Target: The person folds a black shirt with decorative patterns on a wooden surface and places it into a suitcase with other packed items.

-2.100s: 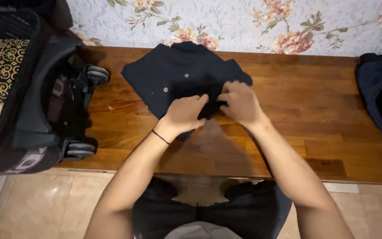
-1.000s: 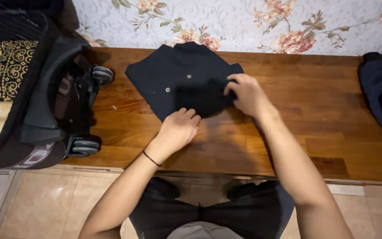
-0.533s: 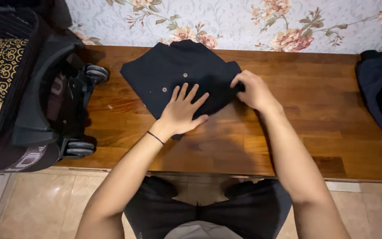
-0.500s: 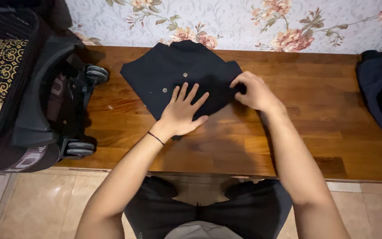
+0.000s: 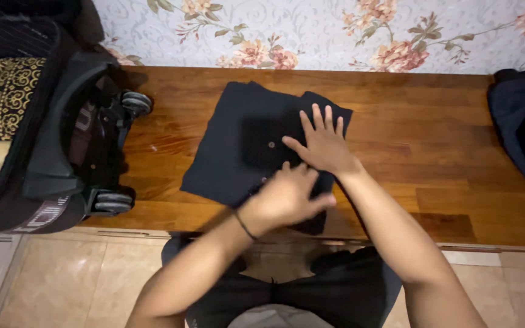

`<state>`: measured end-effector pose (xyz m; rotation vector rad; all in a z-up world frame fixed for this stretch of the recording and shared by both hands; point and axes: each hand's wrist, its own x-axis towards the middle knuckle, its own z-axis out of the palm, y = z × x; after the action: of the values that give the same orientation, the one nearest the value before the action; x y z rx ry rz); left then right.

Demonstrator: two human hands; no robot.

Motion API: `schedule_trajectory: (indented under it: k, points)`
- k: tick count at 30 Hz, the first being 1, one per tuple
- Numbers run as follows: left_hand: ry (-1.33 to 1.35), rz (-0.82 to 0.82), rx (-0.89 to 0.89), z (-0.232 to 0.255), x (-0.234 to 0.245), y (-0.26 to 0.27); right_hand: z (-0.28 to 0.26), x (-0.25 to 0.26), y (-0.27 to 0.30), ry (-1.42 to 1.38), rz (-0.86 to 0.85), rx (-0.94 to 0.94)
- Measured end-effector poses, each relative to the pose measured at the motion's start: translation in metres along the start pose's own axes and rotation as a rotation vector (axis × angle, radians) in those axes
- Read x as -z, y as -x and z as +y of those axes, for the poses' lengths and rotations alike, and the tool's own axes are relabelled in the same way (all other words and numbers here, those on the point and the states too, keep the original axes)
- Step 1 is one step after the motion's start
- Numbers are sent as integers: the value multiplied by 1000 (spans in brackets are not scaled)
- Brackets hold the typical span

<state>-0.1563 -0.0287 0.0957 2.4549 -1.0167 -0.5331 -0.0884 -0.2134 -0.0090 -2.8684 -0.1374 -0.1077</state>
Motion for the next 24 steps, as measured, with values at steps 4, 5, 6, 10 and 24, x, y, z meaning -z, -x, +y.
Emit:
schedule_trajectory:
  k: [4,5,6,10,24]
  points:
    - [27,261,220,-52,43,-19,19,-3,-13,43,161,242]
    - [-101,364,187,-75,53,-29,27,9,-23,-29,108,245]
    - [-229,467,151,-97,57,-38,30,18,-26,-101,56,249]
    - [-344,498,43,-168,35,-55,17,40,-13,17,290,150]
    - [-361,215,348,-117,9,-67,64,53,-19,-211,-305,32]
